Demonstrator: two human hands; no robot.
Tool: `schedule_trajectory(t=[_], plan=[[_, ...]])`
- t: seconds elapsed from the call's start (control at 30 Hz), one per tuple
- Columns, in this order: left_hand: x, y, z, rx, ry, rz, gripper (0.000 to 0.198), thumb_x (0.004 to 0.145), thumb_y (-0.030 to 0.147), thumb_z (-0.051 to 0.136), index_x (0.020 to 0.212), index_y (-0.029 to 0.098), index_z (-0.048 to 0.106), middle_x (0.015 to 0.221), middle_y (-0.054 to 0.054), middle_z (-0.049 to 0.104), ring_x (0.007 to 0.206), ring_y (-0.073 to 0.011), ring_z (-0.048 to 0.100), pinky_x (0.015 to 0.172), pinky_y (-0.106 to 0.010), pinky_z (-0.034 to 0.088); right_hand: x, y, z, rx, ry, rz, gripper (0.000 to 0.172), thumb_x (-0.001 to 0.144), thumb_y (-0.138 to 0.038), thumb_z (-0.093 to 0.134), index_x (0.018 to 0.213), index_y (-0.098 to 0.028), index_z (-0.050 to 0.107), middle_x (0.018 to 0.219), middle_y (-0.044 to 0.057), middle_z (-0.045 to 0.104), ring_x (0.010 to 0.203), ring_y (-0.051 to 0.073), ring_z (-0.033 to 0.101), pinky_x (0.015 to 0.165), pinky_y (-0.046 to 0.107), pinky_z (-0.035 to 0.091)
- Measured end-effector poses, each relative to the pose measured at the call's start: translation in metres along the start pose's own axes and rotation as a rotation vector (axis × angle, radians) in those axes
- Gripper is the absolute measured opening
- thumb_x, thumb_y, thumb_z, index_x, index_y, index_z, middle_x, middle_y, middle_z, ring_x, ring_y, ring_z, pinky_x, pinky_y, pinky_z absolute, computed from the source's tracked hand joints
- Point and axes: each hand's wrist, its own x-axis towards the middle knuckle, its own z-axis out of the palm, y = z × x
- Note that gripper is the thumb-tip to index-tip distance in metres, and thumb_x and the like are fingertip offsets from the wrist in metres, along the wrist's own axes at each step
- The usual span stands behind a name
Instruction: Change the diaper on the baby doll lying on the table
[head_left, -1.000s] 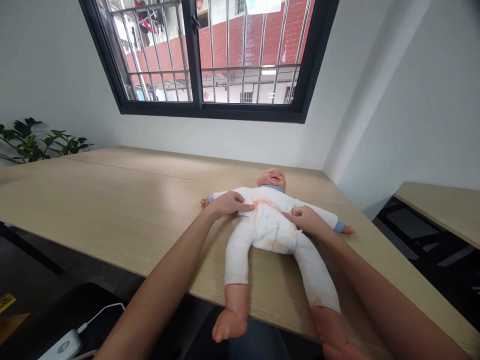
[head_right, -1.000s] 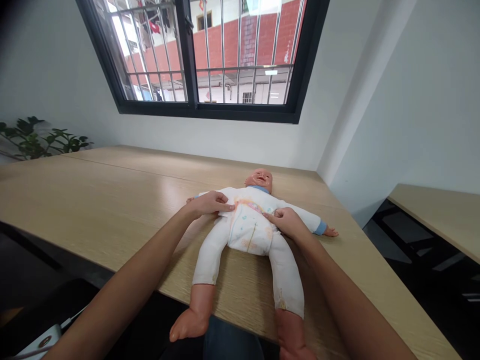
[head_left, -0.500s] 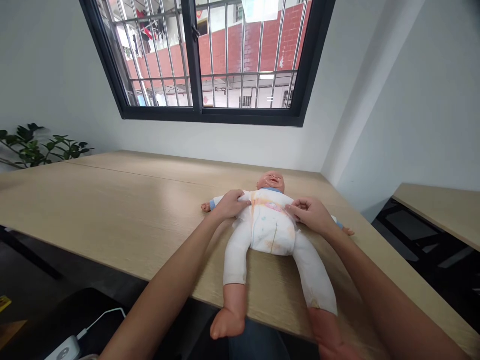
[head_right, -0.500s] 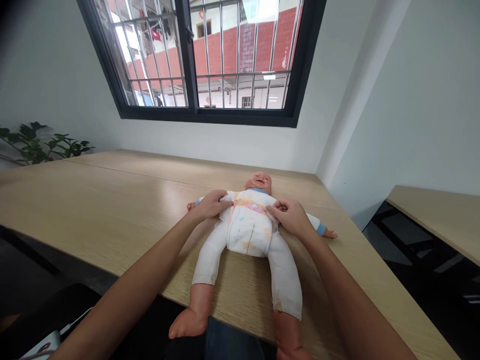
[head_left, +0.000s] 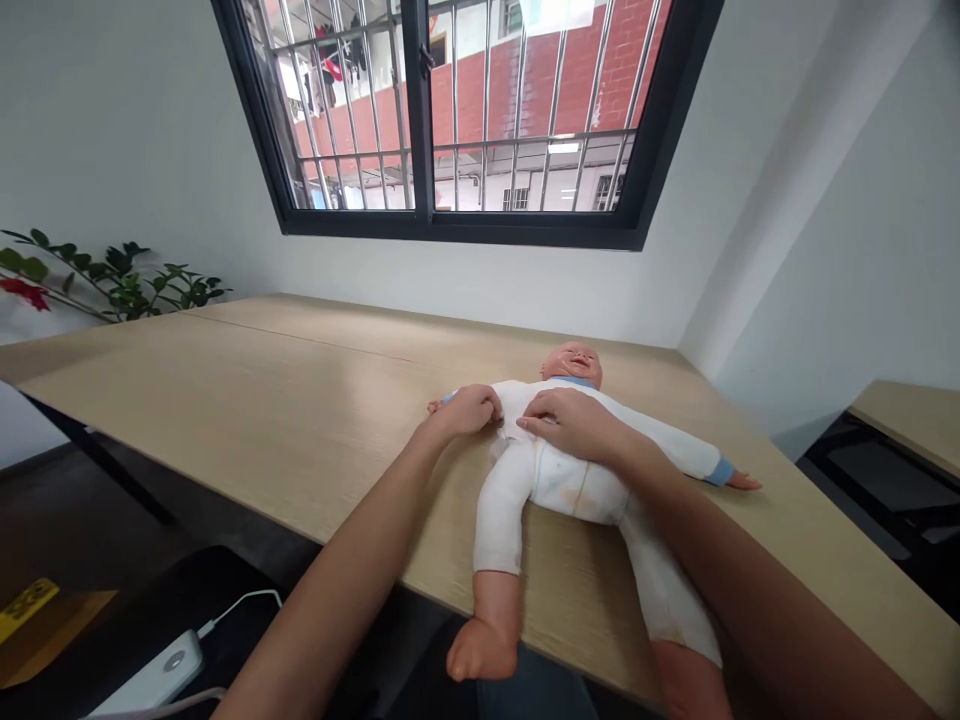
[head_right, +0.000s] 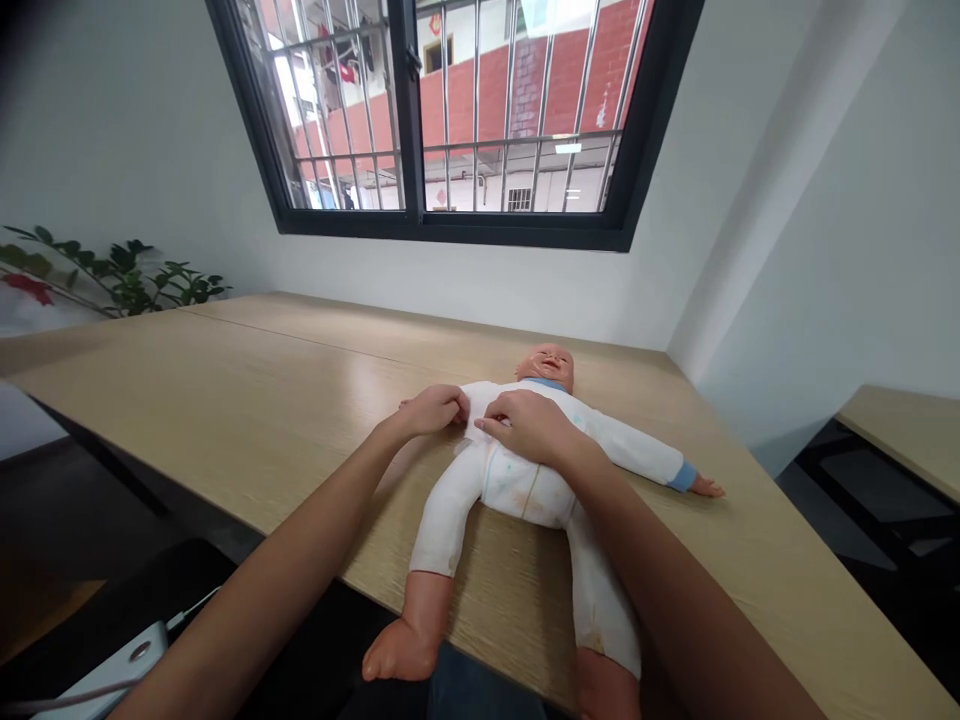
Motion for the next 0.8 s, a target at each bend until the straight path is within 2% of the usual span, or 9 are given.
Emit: schedule_trajectory(t=[0.1, 0.2, 0.43, 0.67, 0.8], plan=[[-0.003, -0.007, 0.003, 0.079, -0.087, 0.053, 0.016, 0.067, 0.011, 0.055, 0.077, 0.016, 0.067, 0.080, -0.002, 0.066, 0.074, -0.0156, 0.056, 0.067, -0.022, 0.039, -0.001, 0.006, 0.002, -0.001, -0.005, 0.001, 0.035, 0.091, -0.046, 0.053, 0.073, -0.020, 0.067, 0.078, 0.000, 0.069, 0.070, 0.014, 0.055, 0.064, 0.028, 0.032], [-0.003, -0.007, 0.012, 0.120, -0.155, 0.102, 0.016, 0.063, 0.014, 0.063, 0.078, 0.017, 0.065, 0.080, -0.001, 0.065, 0.070, -0.0155, 0.053, 0.063, -0.023, 0.037, -0.002, 0.007, 0.003, 0.005, -0.003, 0.020, 0.036, 0.089, -0.048, 0.055, 0.071, -0.020, 0.066, 0.076, 0.000, 0.068, 0.070, 0.014, 0.055, 0.063, 0.029, 0.031], [0.001, -0.004, 0.024, 0.119, -0.125, 0.088, 0.005, 0.066, 0.017, 0.063, 0.067, 0.015, 0.058, 0.068, -0.001, 0.059, 0.063, -0.0140, 0.048, 0.057, -0.024, 0.032, -0.001, 0.010, 0.002, 0.036, -0.001, 0.034, 0.032, 0.088, -0.047, 0.056, 0.074, -0.020, 0.067, 0.077, 0.000, 0.068, 0.070, 0.014, 0.054, 0.063, 0.028, 0.032], [0.003, -0.022, 0.013, -0.101, -0.186, 0.060, 0.015, 0.068, 0.020, 0.065, 0.082, 0.016, 0.062, 0.074, 0.002, 0.060, 0.063, -0.0109, 0.053, 0.057, -0.020, 0.039, -0.003, 0.013, -0.004, 0.065, -0.042, 0.067, 0.031, 0.086, -0.048, 0.058, 0.075, -0.020, 0.068, 0.076, -0.001, 0.068, 0.069, 0.013, 0.054, 0.060, 0.027, 0.032], [0.003, -0.028, 0.005, -0.198, -0.164, 0.005, 0.026, 0.068, 0.021, 0.067, 0.093, 0.017, 0.064, 0.075, 0.002, 0.059, 0.061, -0.0100, 0.054, 0.054, -0.019, 0.040, -0.004, 0.014, -0.003, 0.092, -0.038, 0.059, 0.030, 0.085, -0.046, 0.058, 0.074, -0.020, 0.068, 0.076, 0.000, 0.068, 0.068, 0.014, 0.054, 0.059, 0.027, 0.032]])
